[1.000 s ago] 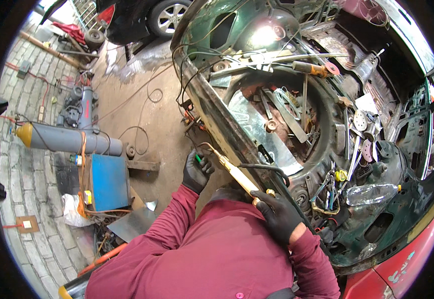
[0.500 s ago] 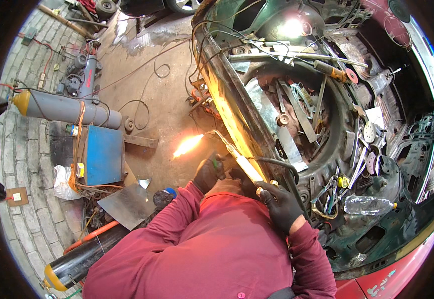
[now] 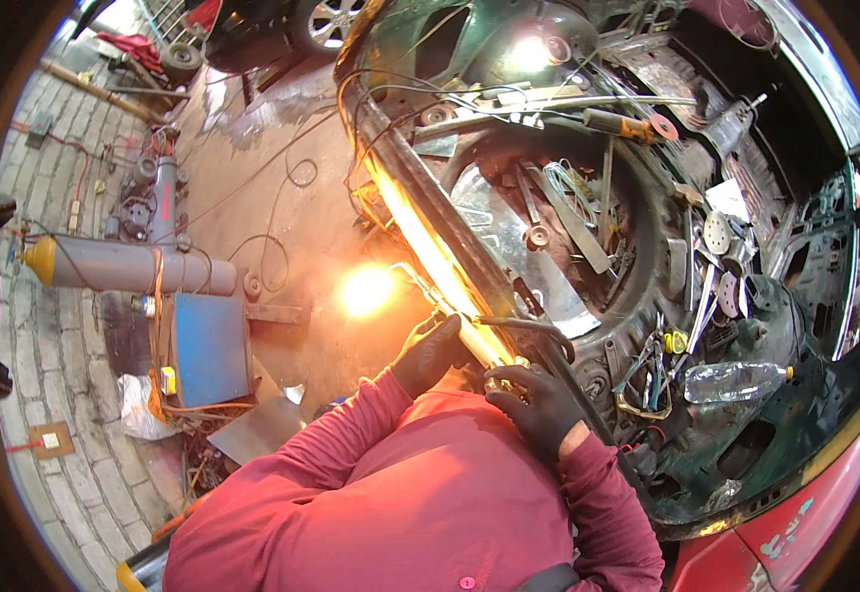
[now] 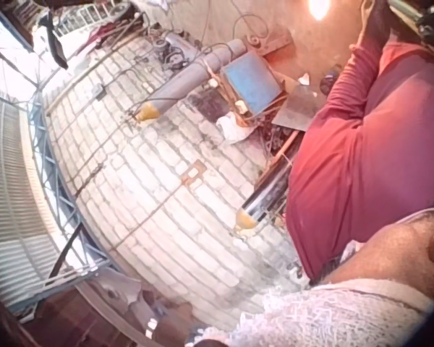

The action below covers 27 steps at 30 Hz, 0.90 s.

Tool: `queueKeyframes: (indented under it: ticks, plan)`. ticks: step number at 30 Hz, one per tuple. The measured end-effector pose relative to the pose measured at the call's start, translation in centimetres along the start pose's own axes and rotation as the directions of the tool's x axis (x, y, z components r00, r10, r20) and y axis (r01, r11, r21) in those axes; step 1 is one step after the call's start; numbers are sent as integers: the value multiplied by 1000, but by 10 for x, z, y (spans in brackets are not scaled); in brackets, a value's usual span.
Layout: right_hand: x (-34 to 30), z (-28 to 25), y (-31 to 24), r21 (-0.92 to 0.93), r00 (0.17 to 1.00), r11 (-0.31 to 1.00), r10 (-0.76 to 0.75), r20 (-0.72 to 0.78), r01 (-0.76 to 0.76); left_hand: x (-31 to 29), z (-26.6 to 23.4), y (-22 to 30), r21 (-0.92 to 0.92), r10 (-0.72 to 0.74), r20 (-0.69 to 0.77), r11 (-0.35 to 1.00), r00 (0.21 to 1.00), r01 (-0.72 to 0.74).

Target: The person uses a handheld torch to heat a curved metal panel inside a car wheel well. They repeatedly apply the flame to the same area, pause to inspect the metal, and reposition the torch to continue heating.

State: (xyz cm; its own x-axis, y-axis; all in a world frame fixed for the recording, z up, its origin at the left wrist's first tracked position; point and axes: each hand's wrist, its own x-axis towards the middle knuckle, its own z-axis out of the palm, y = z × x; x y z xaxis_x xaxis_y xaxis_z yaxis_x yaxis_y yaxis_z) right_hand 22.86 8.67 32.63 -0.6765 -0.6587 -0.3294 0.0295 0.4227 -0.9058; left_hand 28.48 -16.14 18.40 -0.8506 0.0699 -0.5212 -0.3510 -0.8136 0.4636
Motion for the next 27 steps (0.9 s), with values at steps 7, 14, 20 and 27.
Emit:
queueKeyframes:
  ticks: [7,14,20,27]
  plan:
    - [-11,-10,-4,-15,999,1000,25,-42,-26,-4,35,11,4,-23,-20,1000,1000,23]
    - [-13,-3,9,-78,928,992,-118,-353,96,-15,68,23,150,-7,-14,989,1000,9]
    - [-13,-7,9,-9,939,956,286,-192,-294,-23,49,17,292,23,-3,956,1000,-22]
    - [-14,-4,15,-83,963,980,162,-214,-183,-27,54,19,320,70,-52,946,996,-49]
